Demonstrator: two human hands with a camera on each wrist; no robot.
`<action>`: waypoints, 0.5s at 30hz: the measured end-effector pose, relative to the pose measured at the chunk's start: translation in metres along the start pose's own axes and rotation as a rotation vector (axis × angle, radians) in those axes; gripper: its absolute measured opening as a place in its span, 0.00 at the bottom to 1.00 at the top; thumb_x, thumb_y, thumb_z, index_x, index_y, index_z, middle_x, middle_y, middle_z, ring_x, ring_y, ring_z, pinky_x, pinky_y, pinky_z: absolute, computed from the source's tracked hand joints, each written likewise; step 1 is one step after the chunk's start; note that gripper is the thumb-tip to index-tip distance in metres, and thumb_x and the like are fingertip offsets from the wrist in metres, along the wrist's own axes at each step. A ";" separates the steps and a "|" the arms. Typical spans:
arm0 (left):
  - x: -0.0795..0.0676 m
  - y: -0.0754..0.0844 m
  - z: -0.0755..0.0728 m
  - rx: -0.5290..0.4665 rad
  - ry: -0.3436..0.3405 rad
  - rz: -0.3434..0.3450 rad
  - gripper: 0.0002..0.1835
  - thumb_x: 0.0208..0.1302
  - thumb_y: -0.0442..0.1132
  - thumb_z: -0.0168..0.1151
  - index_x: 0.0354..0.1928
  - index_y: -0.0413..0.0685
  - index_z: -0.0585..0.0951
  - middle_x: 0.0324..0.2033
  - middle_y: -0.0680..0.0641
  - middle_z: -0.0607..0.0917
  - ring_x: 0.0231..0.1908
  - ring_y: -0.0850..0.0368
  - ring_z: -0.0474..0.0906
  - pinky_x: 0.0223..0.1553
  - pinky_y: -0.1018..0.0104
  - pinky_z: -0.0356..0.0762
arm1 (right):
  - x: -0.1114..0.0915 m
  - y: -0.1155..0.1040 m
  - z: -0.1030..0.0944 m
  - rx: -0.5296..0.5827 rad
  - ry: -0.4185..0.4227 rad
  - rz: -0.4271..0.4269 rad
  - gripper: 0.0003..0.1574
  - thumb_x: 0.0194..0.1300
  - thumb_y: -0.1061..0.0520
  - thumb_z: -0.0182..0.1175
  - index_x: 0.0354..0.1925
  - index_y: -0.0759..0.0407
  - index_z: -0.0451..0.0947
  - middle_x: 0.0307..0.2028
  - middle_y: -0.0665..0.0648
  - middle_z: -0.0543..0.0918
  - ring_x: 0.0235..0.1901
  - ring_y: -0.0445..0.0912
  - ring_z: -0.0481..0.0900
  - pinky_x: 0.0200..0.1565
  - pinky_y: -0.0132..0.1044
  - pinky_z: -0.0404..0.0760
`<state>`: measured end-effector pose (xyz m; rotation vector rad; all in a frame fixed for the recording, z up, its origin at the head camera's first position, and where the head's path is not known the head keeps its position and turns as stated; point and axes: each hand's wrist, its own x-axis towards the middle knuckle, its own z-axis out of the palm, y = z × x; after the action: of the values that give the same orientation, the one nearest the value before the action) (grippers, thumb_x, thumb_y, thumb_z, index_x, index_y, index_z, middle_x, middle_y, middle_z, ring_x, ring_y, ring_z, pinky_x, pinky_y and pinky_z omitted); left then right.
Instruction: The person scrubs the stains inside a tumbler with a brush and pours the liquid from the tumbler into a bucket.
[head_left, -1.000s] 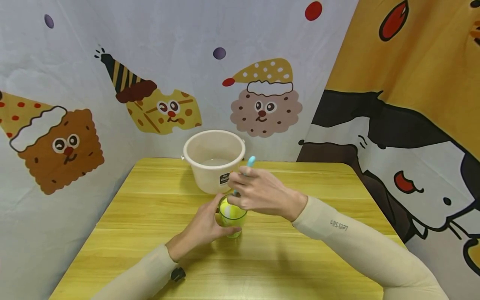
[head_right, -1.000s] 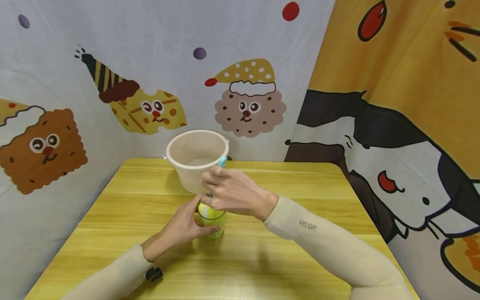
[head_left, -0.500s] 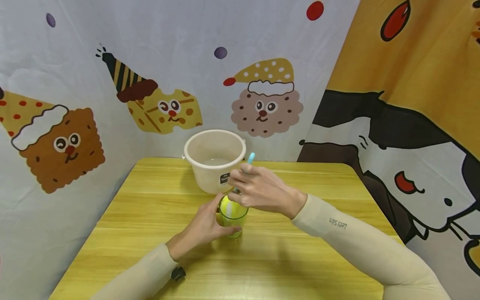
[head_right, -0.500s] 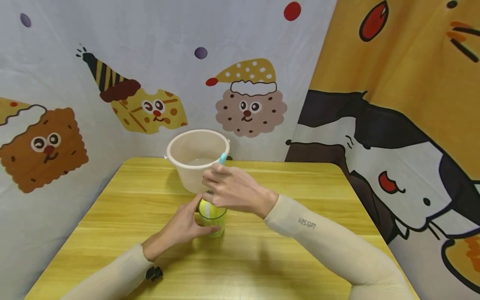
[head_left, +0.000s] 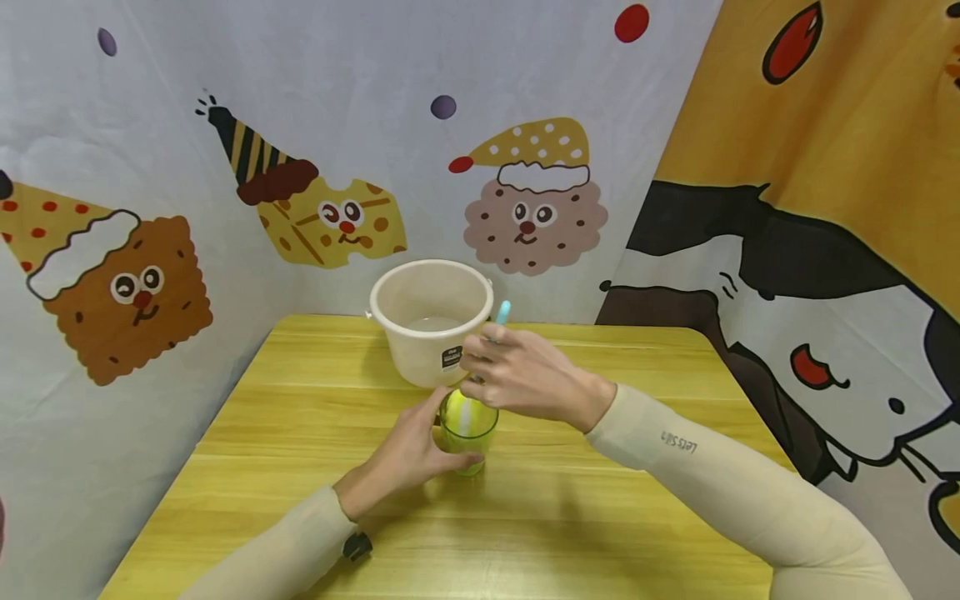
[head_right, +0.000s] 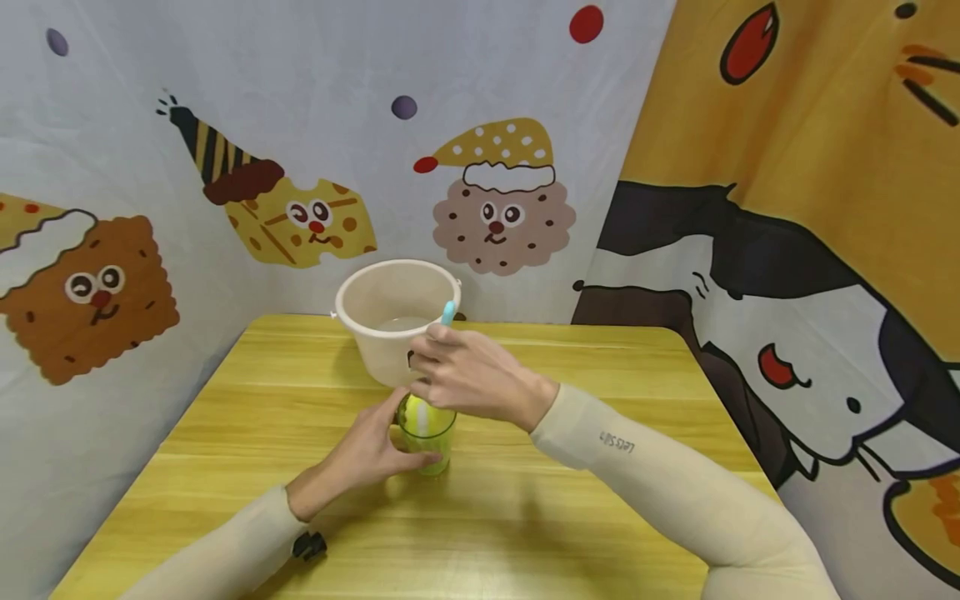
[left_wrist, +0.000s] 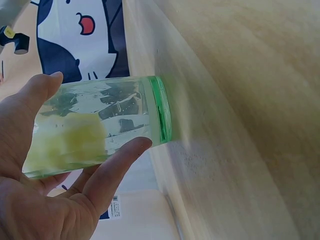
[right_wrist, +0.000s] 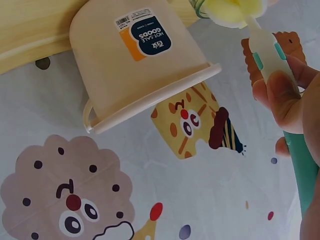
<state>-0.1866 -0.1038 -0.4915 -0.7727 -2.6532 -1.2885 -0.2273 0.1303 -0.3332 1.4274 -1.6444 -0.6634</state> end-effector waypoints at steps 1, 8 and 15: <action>0.000 0.000 0.000 0.001 0.000 -0.001 0.47 0.61 0.54 0.93 0.76 0.55 0.75 0.59 0.48 0.92 0.53 0.55 0.93 0.51 0.66 0.92 | 0.000 0.000 0.000 -0.002 -0.008 -0.001 0.07 0.70 0.46 0.80 0.39 0.35 0.89 0.47 0.37 0.96 0.53 0.44 0.79 0.64 0.39 0.71; 0.001 0.000 0.001 0.010 0.001 -0.014 0.50 0.60 0.54 0.93 0.79 0.56 0.73 0.60 0.48 0.92 0.54 0.55 0.93 0.52 0.65 0.92 | -0.001 0.001 -0.002 -0.004 -0.052 -0.003 0.07 0.69 0.45 0.82 0.42 0.34 0.91 0.49 0.36 0.96 0.59 0.44 0.80 0.66 0.39 0.71; 0.001 0.001 0.000 0.017 0.003 -0.022 0.51 0.59 0.55 0.94 0.79 0.57 0.74 0.60 0.49 0.93 0.56 0.54 0.92 0.56 0.61 0.92 | -0.002 0.002 -0.004 -0.003 -0.067 -0.007 0.07 0.69 0.45 0.82 0.43 0.33 0.92 0.50 0.36 0.95 0.58 0.43 0.80 0.65 0.39 0.71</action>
<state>-0.1871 -0.1031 -0.4909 -0.7403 -2.6742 -1.2695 -0.2246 0.1333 -0.3304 1.4227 -1.6897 -0.7240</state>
